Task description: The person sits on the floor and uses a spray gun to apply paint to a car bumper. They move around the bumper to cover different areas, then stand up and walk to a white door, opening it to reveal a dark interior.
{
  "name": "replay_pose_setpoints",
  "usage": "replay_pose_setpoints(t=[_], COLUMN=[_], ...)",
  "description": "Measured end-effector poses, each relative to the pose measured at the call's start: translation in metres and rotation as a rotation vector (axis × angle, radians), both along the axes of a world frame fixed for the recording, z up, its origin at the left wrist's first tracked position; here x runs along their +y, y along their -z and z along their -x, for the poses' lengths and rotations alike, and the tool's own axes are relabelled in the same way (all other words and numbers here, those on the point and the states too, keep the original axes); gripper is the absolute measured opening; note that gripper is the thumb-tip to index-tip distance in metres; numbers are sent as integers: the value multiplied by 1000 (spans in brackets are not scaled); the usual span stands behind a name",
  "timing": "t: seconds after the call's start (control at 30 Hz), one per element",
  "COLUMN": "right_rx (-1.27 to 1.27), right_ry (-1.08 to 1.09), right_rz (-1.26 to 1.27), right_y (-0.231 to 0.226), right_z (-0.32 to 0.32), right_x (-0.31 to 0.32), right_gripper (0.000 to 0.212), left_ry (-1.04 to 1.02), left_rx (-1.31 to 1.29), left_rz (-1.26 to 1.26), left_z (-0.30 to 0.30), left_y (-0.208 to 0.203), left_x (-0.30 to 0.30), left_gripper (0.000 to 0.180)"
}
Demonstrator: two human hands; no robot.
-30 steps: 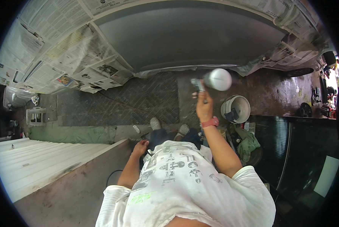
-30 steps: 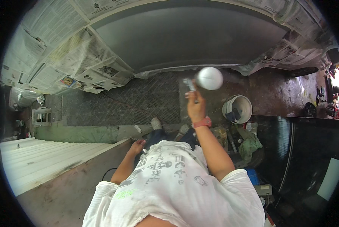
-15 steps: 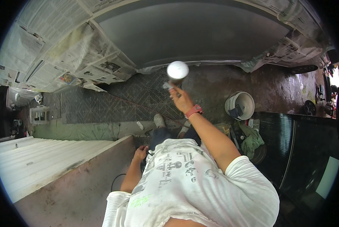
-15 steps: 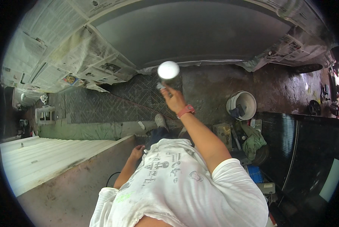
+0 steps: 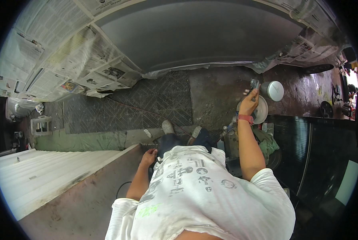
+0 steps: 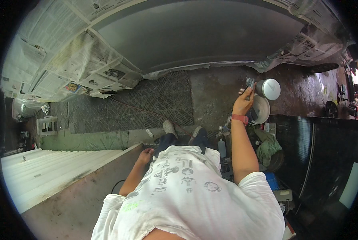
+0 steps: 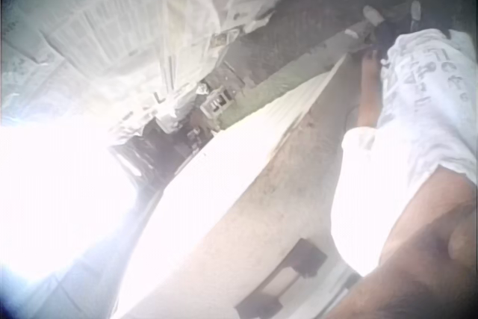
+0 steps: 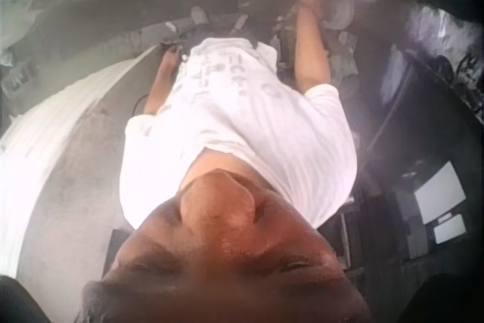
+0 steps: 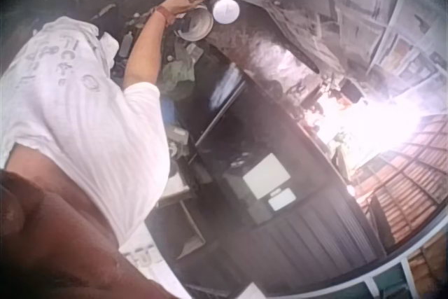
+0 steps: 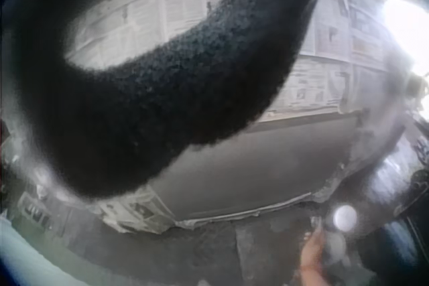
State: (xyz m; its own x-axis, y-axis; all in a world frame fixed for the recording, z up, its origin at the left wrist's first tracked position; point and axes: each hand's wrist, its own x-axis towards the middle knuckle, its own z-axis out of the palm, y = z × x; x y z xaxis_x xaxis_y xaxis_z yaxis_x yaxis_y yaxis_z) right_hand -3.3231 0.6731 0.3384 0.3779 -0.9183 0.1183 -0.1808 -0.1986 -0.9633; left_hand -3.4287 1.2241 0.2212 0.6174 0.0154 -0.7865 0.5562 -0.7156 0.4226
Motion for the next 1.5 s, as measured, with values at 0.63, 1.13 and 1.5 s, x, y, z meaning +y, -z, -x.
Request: replay_pose_setpoints(t=[0.63,1.13,1.5], right_rx=[-59,-30,85], right_ry=[-1281,-304,-174], right_rz=[-333,-213,-88], right_y=[-64,-80,-18], right_z=[-56,-52,8], right_x=[206,22,-4], right_gripper=[50,57,57], left_ry=[75,48,30], left_rx=[-15,5,2], left_rz=[-76,-83,-20], left_z=[-14,1,-12], left_y=[-30,10,5], left_x=[-15,3,-7], left_gripper=[50,49,49])
